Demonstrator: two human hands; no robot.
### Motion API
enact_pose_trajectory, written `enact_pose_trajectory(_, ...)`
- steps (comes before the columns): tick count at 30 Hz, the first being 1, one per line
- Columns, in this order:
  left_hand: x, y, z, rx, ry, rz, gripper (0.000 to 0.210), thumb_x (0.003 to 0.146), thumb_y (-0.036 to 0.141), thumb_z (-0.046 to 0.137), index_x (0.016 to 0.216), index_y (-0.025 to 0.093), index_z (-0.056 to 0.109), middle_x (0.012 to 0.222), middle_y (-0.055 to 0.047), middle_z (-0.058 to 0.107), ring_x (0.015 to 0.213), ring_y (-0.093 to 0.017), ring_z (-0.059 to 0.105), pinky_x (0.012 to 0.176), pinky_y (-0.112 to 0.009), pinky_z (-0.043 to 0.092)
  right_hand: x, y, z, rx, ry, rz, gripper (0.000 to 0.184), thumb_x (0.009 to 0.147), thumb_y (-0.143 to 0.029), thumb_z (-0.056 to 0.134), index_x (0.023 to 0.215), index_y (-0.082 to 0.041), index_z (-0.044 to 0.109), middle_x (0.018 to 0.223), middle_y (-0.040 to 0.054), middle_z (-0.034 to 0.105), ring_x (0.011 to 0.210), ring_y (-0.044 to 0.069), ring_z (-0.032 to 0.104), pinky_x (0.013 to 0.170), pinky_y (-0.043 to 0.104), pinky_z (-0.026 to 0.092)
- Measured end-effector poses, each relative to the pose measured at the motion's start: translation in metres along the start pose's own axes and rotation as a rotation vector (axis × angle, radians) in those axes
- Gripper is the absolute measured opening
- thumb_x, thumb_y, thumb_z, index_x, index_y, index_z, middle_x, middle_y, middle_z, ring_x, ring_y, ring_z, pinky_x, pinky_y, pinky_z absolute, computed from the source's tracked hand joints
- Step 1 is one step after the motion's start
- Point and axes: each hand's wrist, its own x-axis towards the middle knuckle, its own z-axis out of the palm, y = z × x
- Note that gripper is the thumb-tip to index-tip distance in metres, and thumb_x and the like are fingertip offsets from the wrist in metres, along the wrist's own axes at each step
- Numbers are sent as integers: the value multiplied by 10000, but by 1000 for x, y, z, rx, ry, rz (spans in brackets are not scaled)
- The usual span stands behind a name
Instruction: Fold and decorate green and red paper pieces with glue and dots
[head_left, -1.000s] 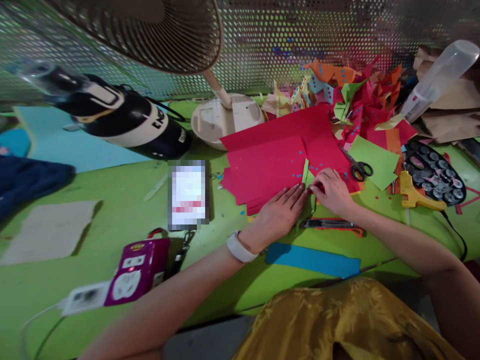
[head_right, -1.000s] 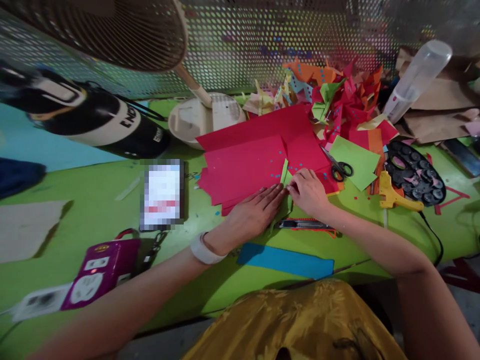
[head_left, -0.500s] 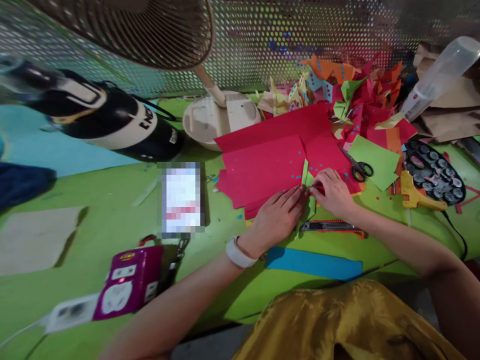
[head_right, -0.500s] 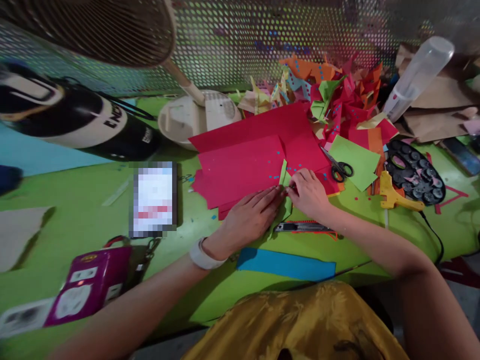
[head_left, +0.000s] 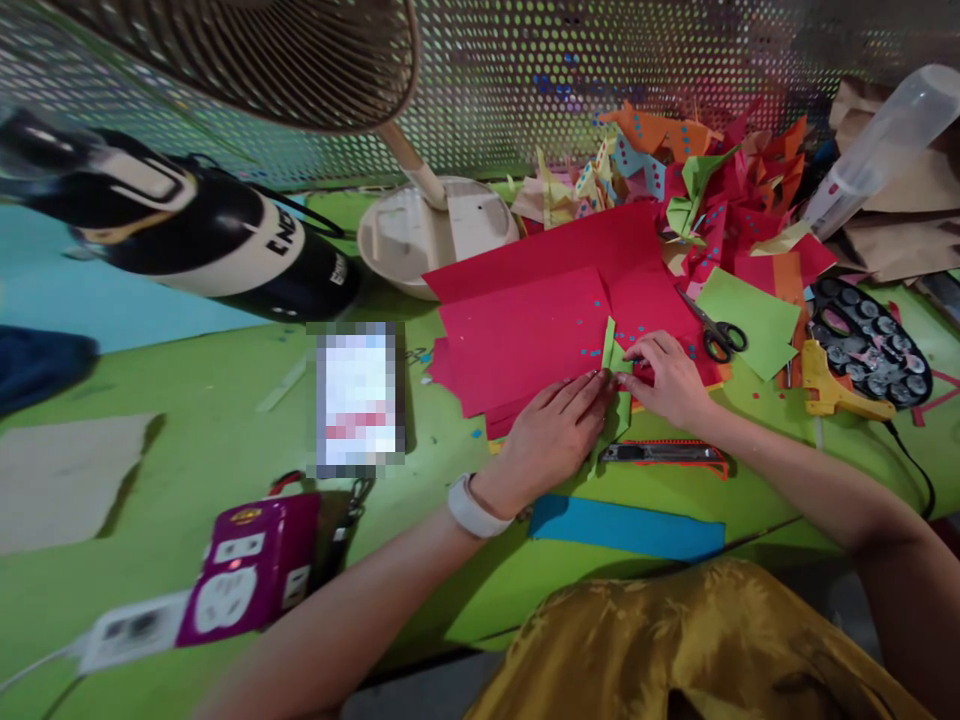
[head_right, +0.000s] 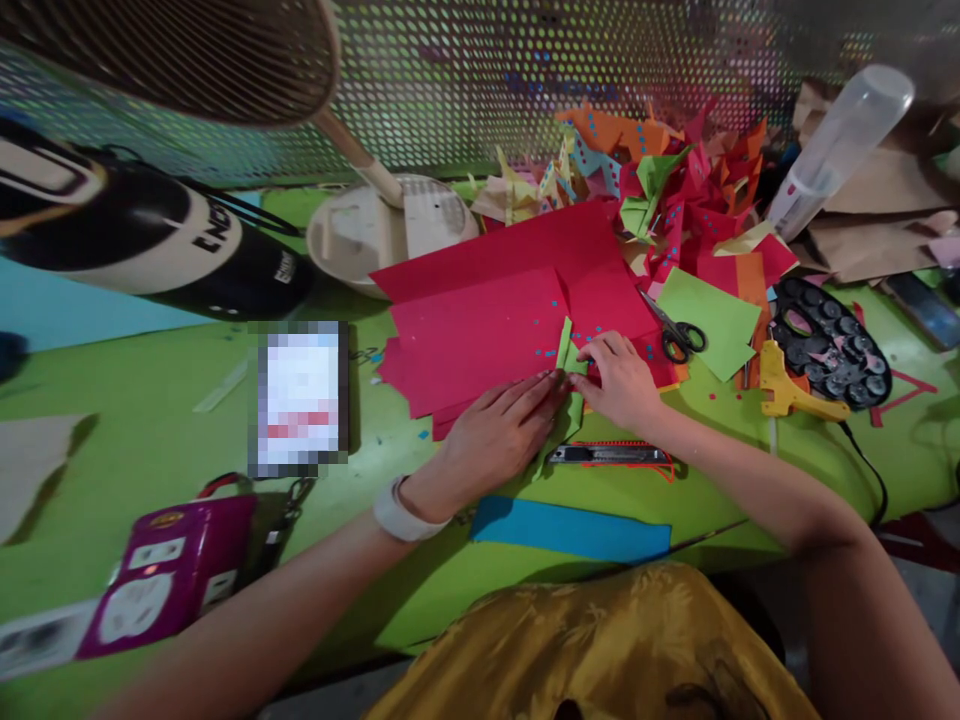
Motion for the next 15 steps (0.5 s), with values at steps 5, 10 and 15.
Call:
enact_pose_trajectory(5, 0, -1, -1, -38, -3, -9, 426, 1000, 207, 400, 1394, 110, 527, 1417, -180, 563, 1283, -287, 561, 1023, -426, 485, -1, 0, 2, 11, 12, -10, 47, 878, -255, 619, 901, -227, 588, 1010, 88, 606, 1034, 251, 575, 944, 428, 471)
enact_pose_trajectory(10, 0, -1, -1, 5, -5, 6, 413, 1005, 213, 391, 1364, 84, 549, 1394, -188, 582, 1262, -291, 577, 1005, -430, 496, -1, -1, 1, 61, 29, 27, 60, 910, -263, 567, 936, -210, 578, 1014, 106, 605, 1041, 253, 563, 937, 426, 469)
enact_pose_trajectory(15, 0, -1, 0, -12, -7, -7, 410, 999, 204, 405, 1367, 100, 552, 1403, -183, 576, 1276, -286, 566, 1022, -427, 482, -1, -2, 2, -14, -14, -2, 107, 931, -235, 526, 844, -218, 586, 1033, 112, 598, 1036, 271, 552, 949, 470, 446)
